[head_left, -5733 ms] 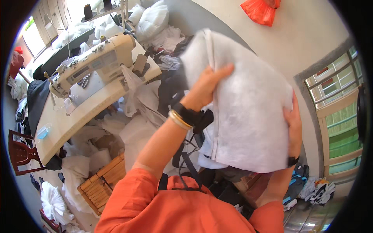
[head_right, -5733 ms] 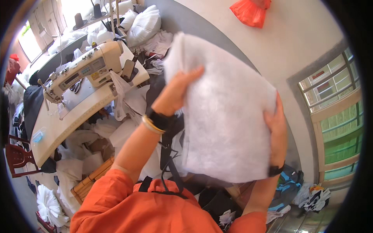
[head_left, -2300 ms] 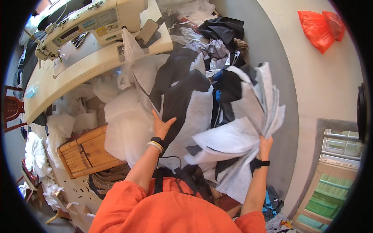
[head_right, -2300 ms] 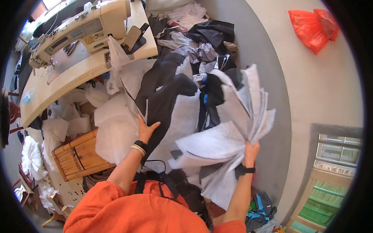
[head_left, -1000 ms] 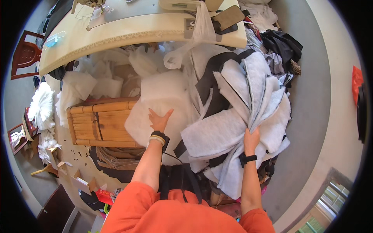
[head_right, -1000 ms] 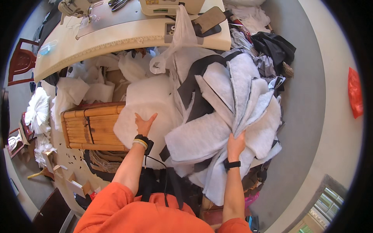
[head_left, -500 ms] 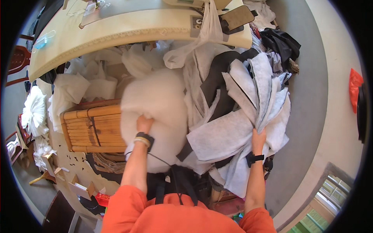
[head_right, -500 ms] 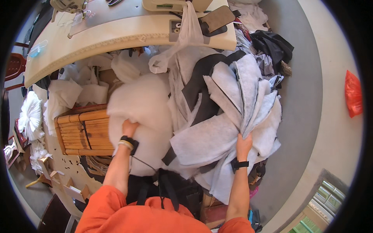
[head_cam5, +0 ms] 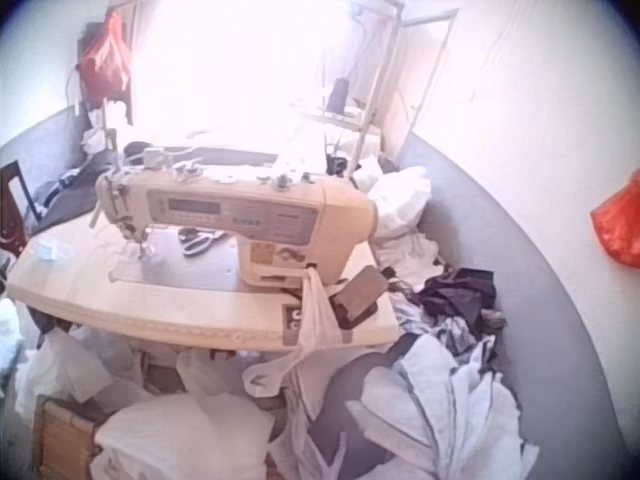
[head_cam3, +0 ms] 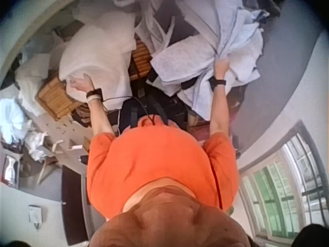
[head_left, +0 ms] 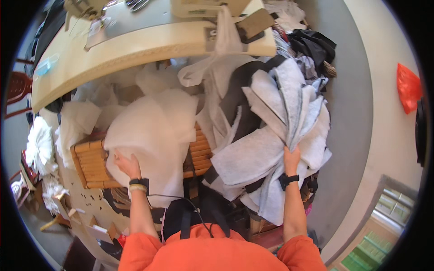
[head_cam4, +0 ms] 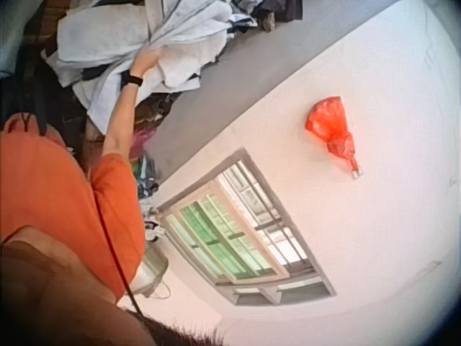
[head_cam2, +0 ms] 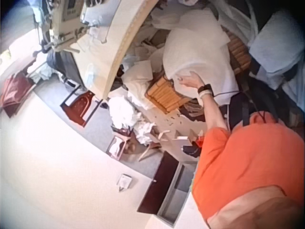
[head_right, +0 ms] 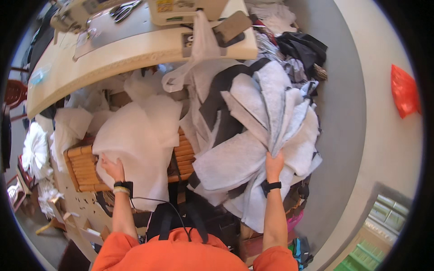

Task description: The person sorts through piles of fabric scraps and padding on a floor, places a board into a red bin, and then gathers and carries a small plastic bag of small items out of the room.

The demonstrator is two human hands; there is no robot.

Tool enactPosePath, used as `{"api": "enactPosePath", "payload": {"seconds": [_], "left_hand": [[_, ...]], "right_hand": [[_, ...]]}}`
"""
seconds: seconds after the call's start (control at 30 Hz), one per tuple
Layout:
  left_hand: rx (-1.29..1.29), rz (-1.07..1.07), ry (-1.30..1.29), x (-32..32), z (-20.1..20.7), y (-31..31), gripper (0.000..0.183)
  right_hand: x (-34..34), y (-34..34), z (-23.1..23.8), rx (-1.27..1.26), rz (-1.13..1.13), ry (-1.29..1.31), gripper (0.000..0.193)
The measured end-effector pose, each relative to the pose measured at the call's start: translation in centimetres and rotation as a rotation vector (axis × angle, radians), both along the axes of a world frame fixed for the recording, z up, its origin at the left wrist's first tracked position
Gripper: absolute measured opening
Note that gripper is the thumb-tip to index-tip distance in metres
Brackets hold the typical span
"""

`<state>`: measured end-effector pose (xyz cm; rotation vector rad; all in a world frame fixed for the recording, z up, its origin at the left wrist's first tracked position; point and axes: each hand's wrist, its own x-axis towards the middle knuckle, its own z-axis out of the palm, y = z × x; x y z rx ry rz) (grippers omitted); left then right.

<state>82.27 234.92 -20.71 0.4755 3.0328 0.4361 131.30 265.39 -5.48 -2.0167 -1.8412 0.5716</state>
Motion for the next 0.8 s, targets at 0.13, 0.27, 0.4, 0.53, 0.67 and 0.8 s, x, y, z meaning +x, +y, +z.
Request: {"api": "enactPosePath", "payload": {"seconds": [0.13, 0.27, 0.4, 0.53, 0.67, 0.8], "left_hand": [[0.623, -0.144, -0.67, 5.8, 3.4, 6.0, 0.06], [0.607, -0.226, -1.25, 14.3, 0.8, 14.4, 0.08], [0.445, -0.195, -1.299, 20.3, -0.2, 22.6, 0.086], [0.84, 0.025, -1.789, 22.8, -14.5, 21.2, 0.068], [0.778, -0.218, -1.543, 33.0, -9.9, 27.5, 0.06], [0.524, -0.574, -1.168, 40.2, -4.7, 29.5, 0.052]], "right_hand": [[-0.3, 0.4, -0.5, -0.008, -0.004, -0.093, 0.045], [-1.9, 0.8, 0.7, -0.034, -0.027, -0.092, 0.05], [1.7, 0.2, 0.6, -0.086, -0.11, -0.064, 0.055], [1.0, 1.0, -0.1, -0.091, -0.054, 0.141, 0.048], [4.5, 0.5, -0.6, -0.101, -0.108, 0.179, 0.042], [12.0, -0.2, -2.0, -0.039, -0.149, 0.303, 0.046]]}}
